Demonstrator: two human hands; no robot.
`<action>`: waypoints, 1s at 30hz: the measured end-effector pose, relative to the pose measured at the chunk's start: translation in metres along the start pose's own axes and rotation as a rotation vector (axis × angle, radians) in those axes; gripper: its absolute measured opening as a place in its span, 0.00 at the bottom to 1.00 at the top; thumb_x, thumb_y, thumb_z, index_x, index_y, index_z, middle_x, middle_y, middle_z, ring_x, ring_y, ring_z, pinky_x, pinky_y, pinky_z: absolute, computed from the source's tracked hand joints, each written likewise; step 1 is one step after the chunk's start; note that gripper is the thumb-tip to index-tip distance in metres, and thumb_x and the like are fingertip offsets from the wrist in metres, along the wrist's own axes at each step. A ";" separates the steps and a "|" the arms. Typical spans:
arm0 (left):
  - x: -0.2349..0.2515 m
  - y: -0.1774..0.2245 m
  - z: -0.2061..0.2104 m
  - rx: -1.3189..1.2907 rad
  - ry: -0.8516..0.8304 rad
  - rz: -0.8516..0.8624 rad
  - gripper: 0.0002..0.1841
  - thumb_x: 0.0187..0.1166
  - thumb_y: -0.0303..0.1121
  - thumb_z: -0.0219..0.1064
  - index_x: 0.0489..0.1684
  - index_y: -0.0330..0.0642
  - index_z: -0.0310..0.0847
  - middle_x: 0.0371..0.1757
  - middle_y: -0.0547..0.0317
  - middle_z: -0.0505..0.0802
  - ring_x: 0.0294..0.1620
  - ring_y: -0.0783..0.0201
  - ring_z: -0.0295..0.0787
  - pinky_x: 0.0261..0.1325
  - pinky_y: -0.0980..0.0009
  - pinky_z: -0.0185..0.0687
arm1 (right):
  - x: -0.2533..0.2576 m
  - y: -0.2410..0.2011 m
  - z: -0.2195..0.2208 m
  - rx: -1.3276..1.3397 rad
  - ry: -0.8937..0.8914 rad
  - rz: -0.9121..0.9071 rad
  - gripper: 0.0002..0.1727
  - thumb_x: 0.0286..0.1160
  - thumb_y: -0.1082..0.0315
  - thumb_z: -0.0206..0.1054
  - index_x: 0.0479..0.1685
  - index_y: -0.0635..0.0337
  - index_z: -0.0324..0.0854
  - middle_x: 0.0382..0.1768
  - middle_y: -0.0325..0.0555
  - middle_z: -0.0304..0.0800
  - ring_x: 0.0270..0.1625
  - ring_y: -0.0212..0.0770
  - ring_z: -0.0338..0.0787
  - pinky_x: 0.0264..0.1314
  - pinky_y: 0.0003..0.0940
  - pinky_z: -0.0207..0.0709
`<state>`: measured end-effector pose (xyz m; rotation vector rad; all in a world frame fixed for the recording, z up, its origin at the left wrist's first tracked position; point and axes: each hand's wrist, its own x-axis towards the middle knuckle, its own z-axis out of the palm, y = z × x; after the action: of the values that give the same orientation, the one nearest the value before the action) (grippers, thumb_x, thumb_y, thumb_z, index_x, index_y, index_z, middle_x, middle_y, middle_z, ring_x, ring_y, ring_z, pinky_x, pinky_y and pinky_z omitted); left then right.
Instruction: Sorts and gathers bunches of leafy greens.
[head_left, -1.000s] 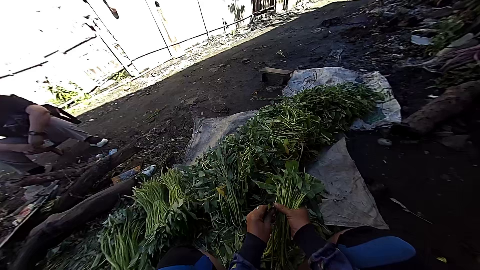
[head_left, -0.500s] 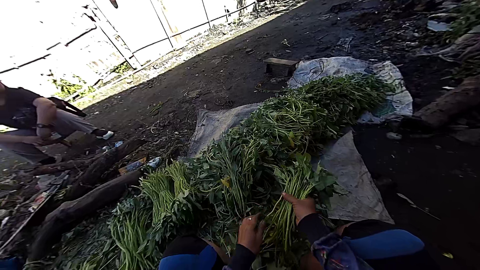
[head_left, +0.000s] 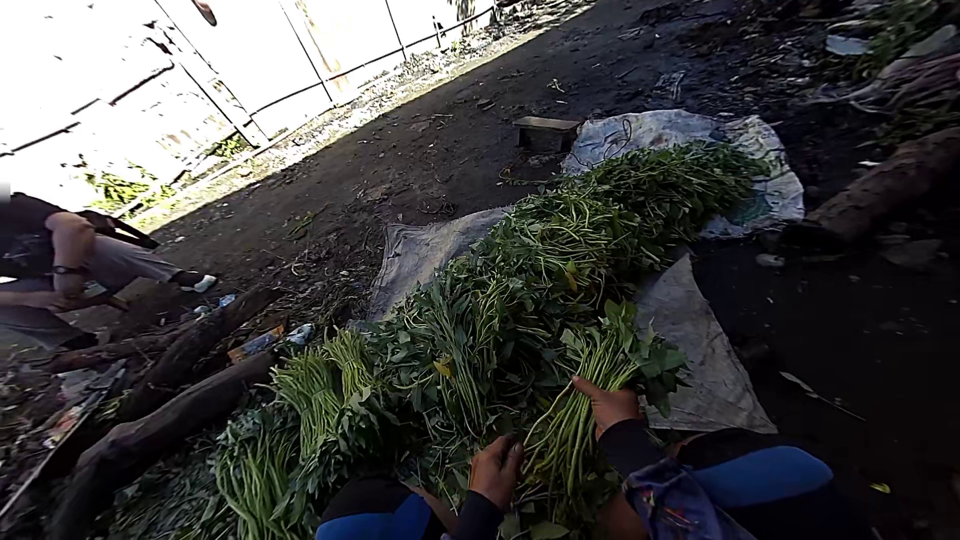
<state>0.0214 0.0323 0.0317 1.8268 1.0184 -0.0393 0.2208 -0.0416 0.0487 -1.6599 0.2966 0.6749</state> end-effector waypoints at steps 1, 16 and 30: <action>-0.002 0.003 -0.002 0.111 -0.021 0.055 0.20 0.91 0.34 0.56 0.70 0.31 0.83 0.55 0.42 0.94 0.50 0.52 0.94 0.63 0.56 0.85 | -0.001 0.000 0.001 -0.012 -0.006 -0.003 0.34 0.62 0.72 0.84 0.69 0.74 0.75 0.61 0.64 0.87 0.65 0.52 0.87 0.71 0.48 0.78; 0.136 0.059 -0.062 -0.076 0.407 -0.010 0.19 0.82 0.23 0.61 0.71 0.34 0.83 0.70 0.40 0.89 0.74 0.46 0.84 0.80 0.49 0.72 | -0.014 -0.094 -0.074 0.745 0.022 -0.425 0.14 0.82 0.79 0.58 0.63 0.63 0.76 0.38 0.36 0.92 0.39 0.31 0.94 0.45 0.30 0.92; 0.109 0.079 -0.156 -0.091 0.205 0.434 0.10 0.75 0.26 0.71 0.48 0.29 0.86 0.43 0.54 0.95 0.45 0.69 0.92 0.57 0.68 0.88 | -0.007 -0.069 -0.060 0.805 -0.128 -0.327 0.13 0.81 0.85 0.54 0.57 0.65 0.74 0.39 0.40 0.97 0.41 0.36 0.98 0.48 0.33 0.94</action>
<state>0.0817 0.2092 0.1193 1.9577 0.7270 0.4574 0.2687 -0.0855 0.1132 -0.8601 0.1628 0.3367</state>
